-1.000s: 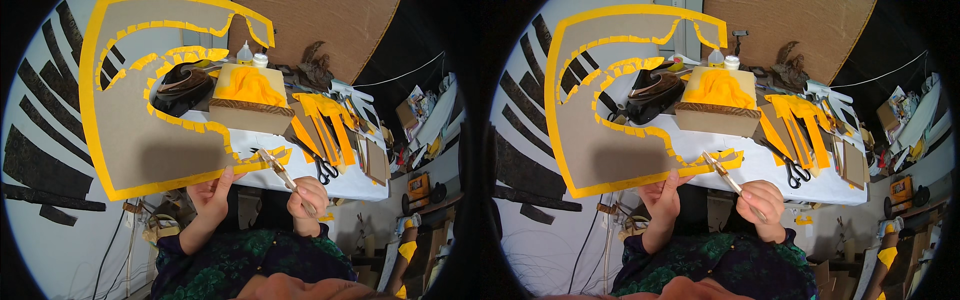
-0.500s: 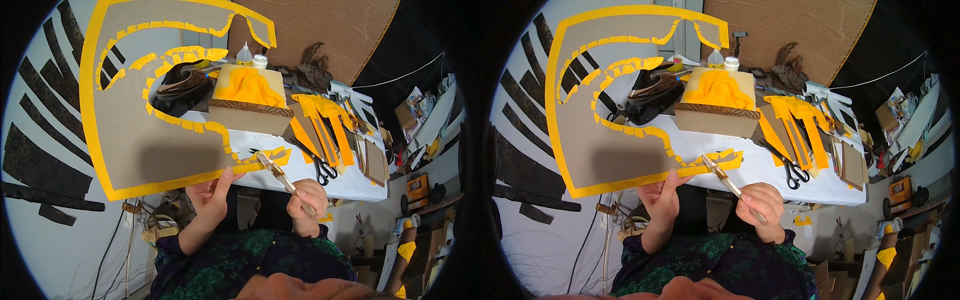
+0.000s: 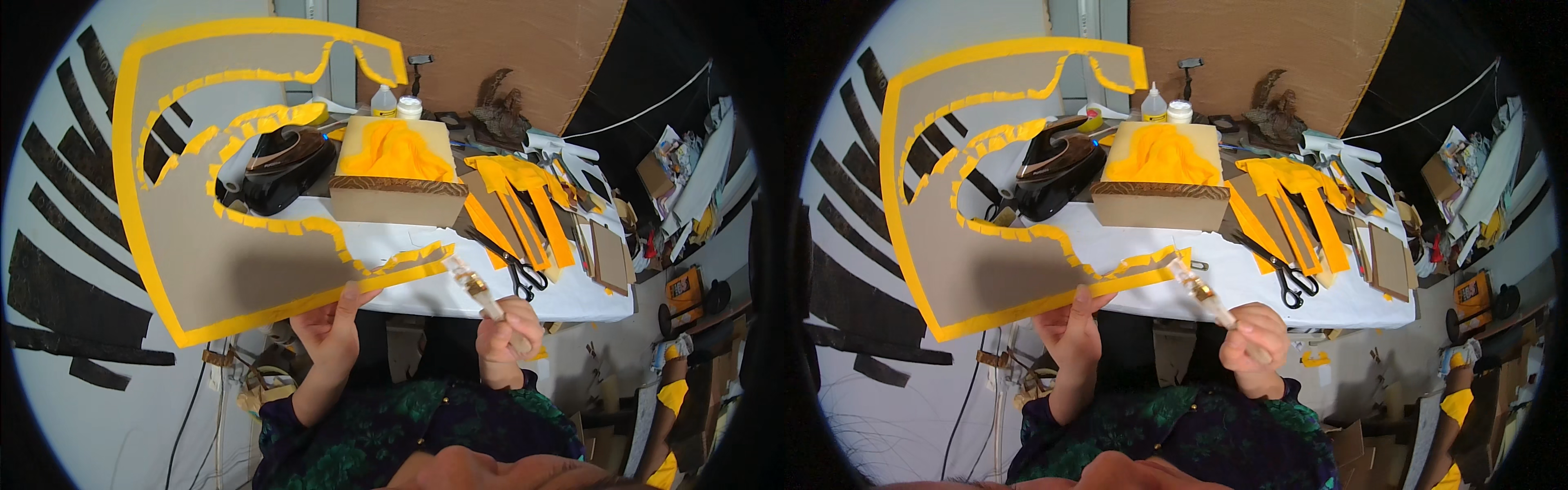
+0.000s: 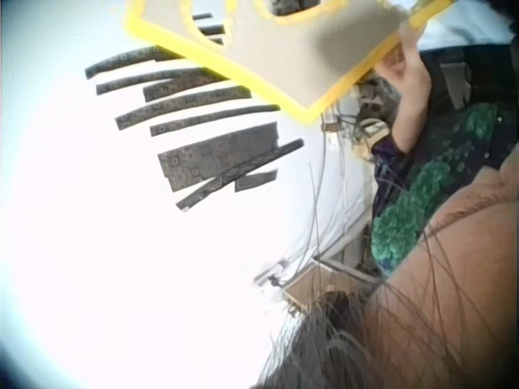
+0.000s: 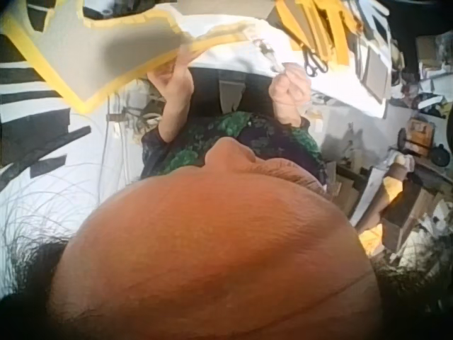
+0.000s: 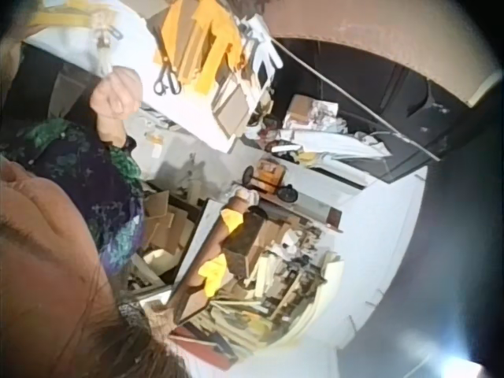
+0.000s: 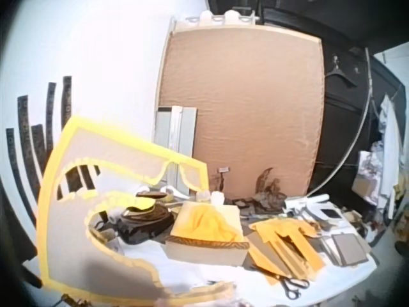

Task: The person cuts a yellow paper mask using scissors, applies glue to the edges with a brush, and uses a hot iron to press and shape the paper. They repeatedly trim and refine the mask's edges while working at a cluttered craft table.

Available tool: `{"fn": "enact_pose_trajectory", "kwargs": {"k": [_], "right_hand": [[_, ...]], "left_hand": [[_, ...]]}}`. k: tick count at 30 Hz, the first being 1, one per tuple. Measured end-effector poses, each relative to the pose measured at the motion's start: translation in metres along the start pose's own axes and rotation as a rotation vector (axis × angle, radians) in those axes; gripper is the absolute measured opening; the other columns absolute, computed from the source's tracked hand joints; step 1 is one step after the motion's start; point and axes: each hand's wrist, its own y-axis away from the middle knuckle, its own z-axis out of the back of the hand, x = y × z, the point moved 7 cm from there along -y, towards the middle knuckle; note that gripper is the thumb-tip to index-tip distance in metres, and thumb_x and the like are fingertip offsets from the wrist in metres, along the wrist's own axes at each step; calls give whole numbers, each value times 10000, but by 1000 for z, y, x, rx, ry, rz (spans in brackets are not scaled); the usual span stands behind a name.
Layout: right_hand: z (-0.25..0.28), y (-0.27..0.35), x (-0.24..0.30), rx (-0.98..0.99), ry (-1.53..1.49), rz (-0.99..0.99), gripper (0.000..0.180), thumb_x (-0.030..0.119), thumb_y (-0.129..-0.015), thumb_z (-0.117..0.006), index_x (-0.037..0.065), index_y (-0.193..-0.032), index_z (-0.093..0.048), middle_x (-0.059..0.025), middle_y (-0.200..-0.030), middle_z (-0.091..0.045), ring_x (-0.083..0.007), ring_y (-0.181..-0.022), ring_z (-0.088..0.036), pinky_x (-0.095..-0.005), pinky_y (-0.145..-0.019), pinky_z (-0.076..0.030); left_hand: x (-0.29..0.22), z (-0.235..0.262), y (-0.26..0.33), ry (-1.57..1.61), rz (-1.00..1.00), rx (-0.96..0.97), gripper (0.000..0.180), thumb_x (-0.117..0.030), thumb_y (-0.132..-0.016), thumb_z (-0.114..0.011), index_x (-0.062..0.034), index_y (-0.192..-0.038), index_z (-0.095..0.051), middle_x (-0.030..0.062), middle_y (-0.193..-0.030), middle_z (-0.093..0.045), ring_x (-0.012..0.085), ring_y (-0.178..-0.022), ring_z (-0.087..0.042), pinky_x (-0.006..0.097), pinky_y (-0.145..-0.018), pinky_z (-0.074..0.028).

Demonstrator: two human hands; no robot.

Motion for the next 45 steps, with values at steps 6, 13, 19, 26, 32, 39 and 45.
{"fn": "enact_pose_trajectory", "kwargs": {"k": [6, 13, 19, 26, 32, 39, 45], "right_hand": [[12, 4, -25, -245, -153, -245, 169, 20, -919, -619, -12, -1072, -556, -148, -811, -628, -218, -621, -624, -308, -562, -533], [3, -6, -8, -149, -100, -106, 177, 51, -913, -668, -28, -1052, -592, -147, -791, -639, -210, -630, -635, -296, -559, -525], [8, -6, -9, -171, -94, -117, 175, 44, -907, -670, -28, -1051, -602, -142, -785, -640, -202, -616, -627, -292, -543, -512], [12, -3, -13, -157, -90, -141, 172, 40, -898, -667, -27, -1045, -607, -143, -780, -641, -203, -614, -626, -295, -541, -509], [7, -4, -8, -73, -70, -113, 173, 20, -885, -674, -34, -1037, -612, -140, -772, -651, -209, -610, -638, -295, -541, -509], [-1, -11, -1, 10, -28, -64, 189, -31, -834, -695, -37, -1010, -628, -141, -760, -655, -229, -599, -643, -299, -528, -512], [-8, -18, 7, 88, 50, 9, 185, -41, -794, -717, -30, -964, -645, -140, -750, -658, -239, -591, -639, -302, -531, -520]], "left_hand": [[3, 10, -5, -11, 21, -46, 337, 9, -949, -584, -11, -1275, -499, 152, -1186, -612, 252, -1057, -654, 411, -790, -636], [4, 9, -9, 148, 42, -20, 343, 22, -945, -579, -7, -1279, -505, 155, -1183, -627, 266, -1060, -668, 433, -800, -635], [8, 13, -9, 176, 85, -29, 374, 29, -948, -569, -9, -1308, -474, 165, -1188, -620, 261, -1063, -665, 427, -803, -637], [9, 15, -8, 164, 94, -38, 397, 39, -949, -557, -11, -1329, -451, 160, -1205, -610, 250, -1061, -663, 423, -805, -639], [7, 12, -8, 182, 85, -40, 395, 47, -947, -556, -5, -1326, -459, 159, -1195, -618, 255, -1056, -667, 423, -804, -639], [2, 4, -9, 179, 42, 0, 342, 40, -949, -559, 12, -1285, -502, 165, -1173, -630, 262, -1042, -675, 420, -798, -640], [1, 4, -8, 160, 33, -7, 351, 37, -947, -563, 13, -1290, -492, 168, -1184, -626, 262, -1044, -675, 415, -798, -640]]}}
